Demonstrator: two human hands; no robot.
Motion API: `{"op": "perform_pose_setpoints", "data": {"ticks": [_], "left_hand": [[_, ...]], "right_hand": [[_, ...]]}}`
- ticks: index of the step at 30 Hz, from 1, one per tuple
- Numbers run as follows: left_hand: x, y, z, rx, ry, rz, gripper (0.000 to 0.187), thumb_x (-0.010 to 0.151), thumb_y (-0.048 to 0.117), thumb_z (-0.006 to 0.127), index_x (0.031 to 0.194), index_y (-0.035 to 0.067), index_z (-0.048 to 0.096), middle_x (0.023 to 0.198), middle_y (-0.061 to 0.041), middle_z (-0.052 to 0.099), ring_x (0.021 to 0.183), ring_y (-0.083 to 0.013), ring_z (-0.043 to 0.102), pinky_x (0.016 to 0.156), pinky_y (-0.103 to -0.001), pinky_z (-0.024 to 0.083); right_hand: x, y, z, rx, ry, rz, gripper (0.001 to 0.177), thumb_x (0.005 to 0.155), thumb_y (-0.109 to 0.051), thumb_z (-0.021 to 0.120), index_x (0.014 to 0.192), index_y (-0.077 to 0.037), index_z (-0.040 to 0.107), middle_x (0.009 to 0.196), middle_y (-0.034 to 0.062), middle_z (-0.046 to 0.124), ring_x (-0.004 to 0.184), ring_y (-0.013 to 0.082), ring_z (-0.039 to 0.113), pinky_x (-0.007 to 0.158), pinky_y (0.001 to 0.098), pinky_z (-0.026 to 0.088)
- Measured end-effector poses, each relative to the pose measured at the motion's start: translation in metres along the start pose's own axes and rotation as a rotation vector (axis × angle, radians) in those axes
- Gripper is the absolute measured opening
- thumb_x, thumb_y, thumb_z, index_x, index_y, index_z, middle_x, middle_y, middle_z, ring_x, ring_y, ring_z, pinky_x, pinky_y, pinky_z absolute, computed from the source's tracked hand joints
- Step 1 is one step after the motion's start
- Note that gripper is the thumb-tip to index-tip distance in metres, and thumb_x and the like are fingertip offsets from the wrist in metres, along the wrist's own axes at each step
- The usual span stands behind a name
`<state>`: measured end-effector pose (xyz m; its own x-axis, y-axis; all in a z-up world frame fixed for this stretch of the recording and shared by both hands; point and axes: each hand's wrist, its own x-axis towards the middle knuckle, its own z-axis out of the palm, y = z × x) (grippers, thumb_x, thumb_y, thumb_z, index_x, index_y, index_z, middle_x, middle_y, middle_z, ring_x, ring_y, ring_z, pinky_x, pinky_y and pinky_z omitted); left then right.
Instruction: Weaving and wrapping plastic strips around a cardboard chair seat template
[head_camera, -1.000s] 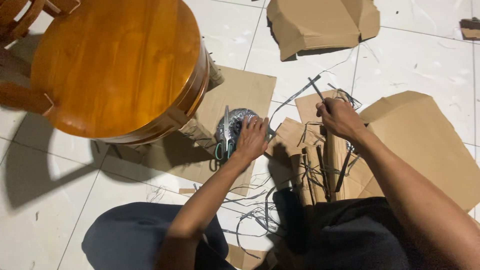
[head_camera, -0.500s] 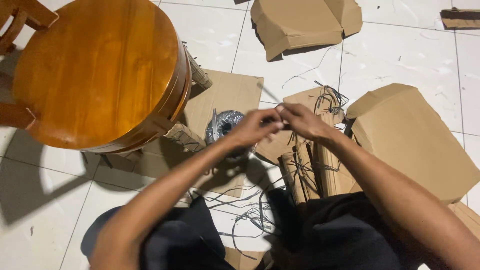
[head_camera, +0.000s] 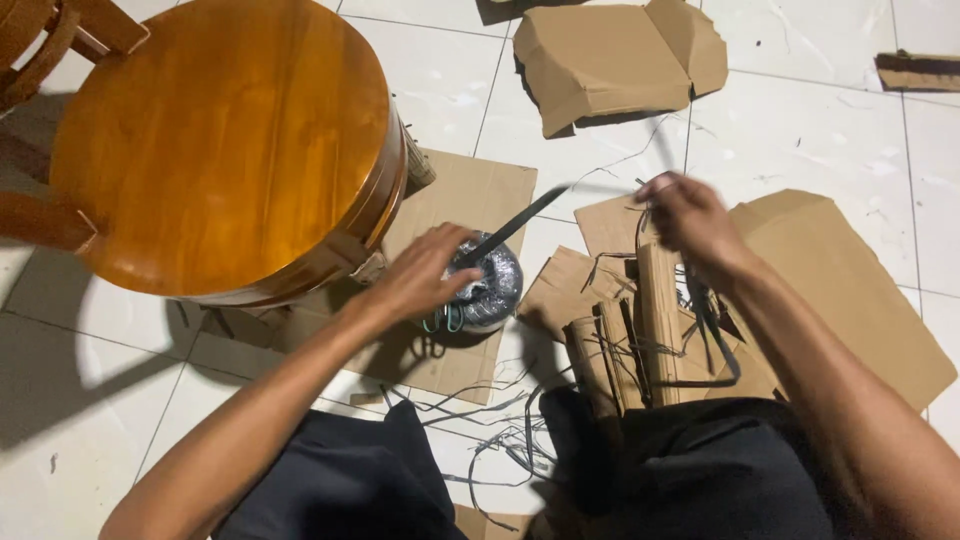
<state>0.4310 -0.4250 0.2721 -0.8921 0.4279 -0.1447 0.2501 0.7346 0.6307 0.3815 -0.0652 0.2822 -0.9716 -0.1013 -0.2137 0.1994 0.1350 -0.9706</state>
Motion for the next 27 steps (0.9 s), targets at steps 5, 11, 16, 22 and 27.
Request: {"op": "perform_pose_setpoints", "data": {"ticks": [5,11,16,22,27], "left_hand": [[0.014,0.047,0.017,-0.068,0.289,0.278,0.066,0.099,0.034,0.067,0.149,0.002,0.038,0.148,-0.025,0.042,0.135,-0.0426,0.048,0.11,-0.06,0.041],[0.019,0.042,0.022,-0.094,0.227,0.304,0.032,0.106,0.032,0.052,0.125,0.006,0.055,0.098,-0.018,0.07,0.089,-0.0374,0.073,0.083,-0.05,0.058],[0.026,0.001,0.02,-0.102,0.324,0.227,0.033,0.11,0.039,0.036,0.093,0.017,0.054,0.085,-0.007,0.063,0.086,-0.0335,0.069,0.074,-0.047,0.055],[0.012,-0.005,0.006,-0.12,0.191,0.028,0.026,0.103,0.023,0.043,0.093,0.011,0.064,0.083,-0.021,0.07,0.084,-0.0462,0.069,0.076,-0.056,0.053],[-0.002,0.049,0.004,0.002,0.207,0.264,0.056,0.095,0.021,0.066,0.143,-0.001,0.047,0.124,-0.028,0.06,0.114,-0.0443,0.063,0.102,-0.059,0.048]], "right_hand": [[-0.007,-0.003,0.059,-0.362,-0.238,-0.176,0.035,0.11,-0.026,0.046,0.106,-0.004,0.073,0.06,0.0102,0.056,0.053,0.0236,0.054,0.054,0.0332,0.046],[-0.02,-0.024,0.084,-0.087,-0.353,-0.12,0.034,0.11,-0.023,0.041,0.104,0.001,0.064,0.057,-0.0001,0.04,0.048,0.0118,0.04,0.043,0.0232,0.035],[-0.021,-0.028,0.052,-0.022,-0.25,-0.131,0.031,0.111,-0.02,0.04,0.107,0.004,0.059,0.06,-0.0021,0.033,0.047,0.0091,0.037,0.041,0.0218,0.032],[-0.027,-0.035,0.034,0.113,-0.107,-0.099,0.027,0.112,-0.024,0.044,0.11,-0.002,0.059,0.067,-0.0061,0.025,0.054,0.0048,0.031,0.045,0.0174,0.025],[-0.04,-0.043,0.052,-0.08,-0.235,-0.209,0.031,0.11,-0.02,0.046,0.11,0.005,0.065,0.061,-0.0005,0.038,0.05,0.0127,0.04,0.044,0.022,0.033]]}}
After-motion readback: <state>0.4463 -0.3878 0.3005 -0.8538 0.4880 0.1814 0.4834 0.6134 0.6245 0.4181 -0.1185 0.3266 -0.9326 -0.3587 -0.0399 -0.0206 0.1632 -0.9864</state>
